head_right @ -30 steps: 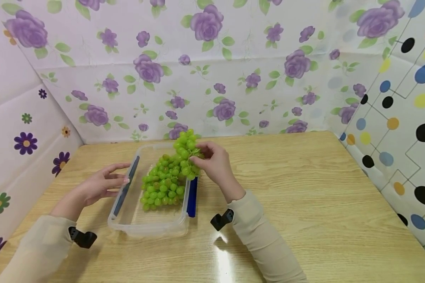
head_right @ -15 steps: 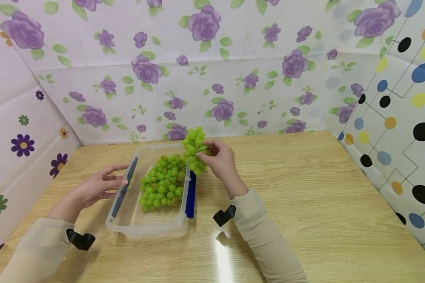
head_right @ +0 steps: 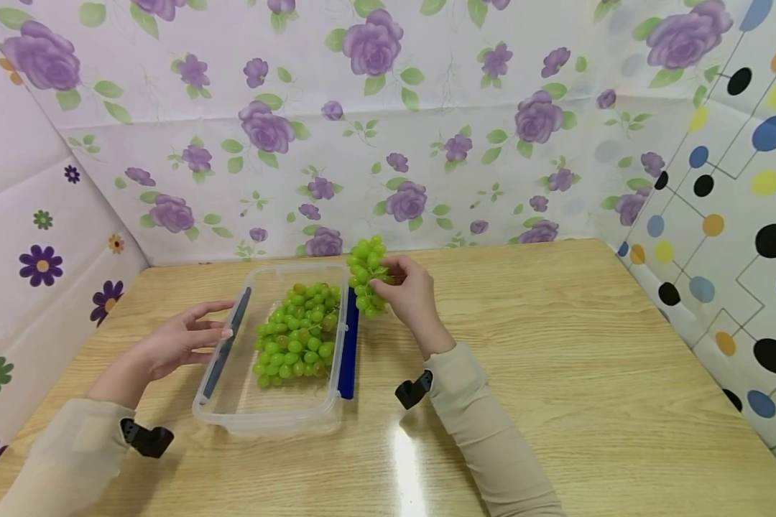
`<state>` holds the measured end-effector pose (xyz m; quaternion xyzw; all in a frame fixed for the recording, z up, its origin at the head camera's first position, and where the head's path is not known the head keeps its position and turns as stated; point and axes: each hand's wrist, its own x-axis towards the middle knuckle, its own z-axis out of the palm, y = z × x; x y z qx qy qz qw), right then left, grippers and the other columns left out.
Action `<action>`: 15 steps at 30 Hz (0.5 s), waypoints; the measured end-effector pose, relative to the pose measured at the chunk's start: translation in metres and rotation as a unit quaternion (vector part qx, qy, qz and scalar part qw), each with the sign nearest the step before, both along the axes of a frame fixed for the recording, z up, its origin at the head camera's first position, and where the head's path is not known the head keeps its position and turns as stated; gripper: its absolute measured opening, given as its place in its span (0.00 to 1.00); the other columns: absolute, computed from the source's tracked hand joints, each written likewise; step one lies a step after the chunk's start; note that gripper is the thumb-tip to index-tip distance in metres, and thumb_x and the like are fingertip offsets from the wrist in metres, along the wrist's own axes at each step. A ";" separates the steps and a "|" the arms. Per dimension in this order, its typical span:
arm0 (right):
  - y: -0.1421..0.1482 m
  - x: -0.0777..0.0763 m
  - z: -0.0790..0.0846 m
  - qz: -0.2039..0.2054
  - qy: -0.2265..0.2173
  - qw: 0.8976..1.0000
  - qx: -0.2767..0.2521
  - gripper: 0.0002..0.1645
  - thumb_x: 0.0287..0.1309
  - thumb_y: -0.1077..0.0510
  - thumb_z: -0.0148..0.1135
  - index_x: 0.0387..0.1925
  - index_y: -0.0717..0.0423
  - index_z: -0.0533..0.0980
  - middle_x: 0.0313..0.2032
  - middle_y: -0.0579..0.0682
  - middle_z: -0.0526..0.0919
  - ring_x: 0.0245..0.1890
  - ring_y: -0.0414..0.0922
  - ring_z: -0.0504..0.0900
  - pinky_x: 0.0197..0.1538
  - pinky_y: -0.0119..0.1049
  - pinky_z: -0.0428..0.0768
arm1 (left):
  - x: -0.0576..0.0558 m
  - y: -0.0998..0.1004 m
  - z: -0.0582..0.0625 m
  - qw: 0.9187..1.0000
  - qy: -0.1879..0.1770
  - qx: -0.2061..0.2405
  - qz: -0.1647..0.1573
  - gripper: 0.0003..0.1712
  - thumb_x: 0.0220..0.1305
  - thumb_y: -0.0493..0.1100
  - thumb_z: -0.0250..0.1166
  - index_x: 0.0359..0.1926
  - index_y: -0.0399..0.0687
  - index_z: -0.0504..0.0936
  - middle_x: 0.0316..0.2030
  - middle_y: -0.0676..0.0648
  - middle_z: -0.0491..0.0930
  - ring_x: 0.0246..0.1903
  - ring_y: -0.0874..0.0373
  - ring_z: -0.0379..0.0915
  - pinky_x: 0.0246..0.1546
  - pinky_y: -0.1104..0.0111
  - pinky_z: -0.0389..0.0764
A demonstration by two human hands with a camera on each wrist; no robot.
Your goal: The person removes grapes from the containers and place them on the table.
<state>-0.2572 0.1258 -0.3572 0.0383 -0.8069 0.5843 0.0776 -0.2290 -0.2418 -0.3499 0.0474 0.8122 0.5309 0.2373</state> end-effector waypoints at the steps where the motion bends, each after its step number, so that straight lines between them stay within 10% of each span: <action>1: 0.000 -0.001 -0.001 -0.002 0.002 1.000 0.003 0.22 0.54 0.61 0.68 0.51 0.61 0.76 0.48 0.59 0.80 0.46 0.53 0.79 0.51 0.44 0.78 | 0.000 0.000 0.000 1.000 -0.001 0.000 0.002 0.45 0.66 0.50 0.61 0.75 0.50 0.45 0.69 0.29 0.49 0.64 0.37 0.58 0.54 0.57 0.76; 15: 0.007 -0.009 -0.016 -0.020 -0.019 0.999 0.041 0.21 0.55 0.61 0.67 0.51 0.62 0.76 0.47 0.60 0.79 0.47 0.54 0.79 0.51 0.45 0.79 | -0.001 -0.001 0.000 1.000 -0.003 -0.001 0.004 0.45 0.66 0.50 0.61 0.75 0.51 0.46 0.69 0.29 0.49 0.65 0.37 0.57 0.54 0.57 0.76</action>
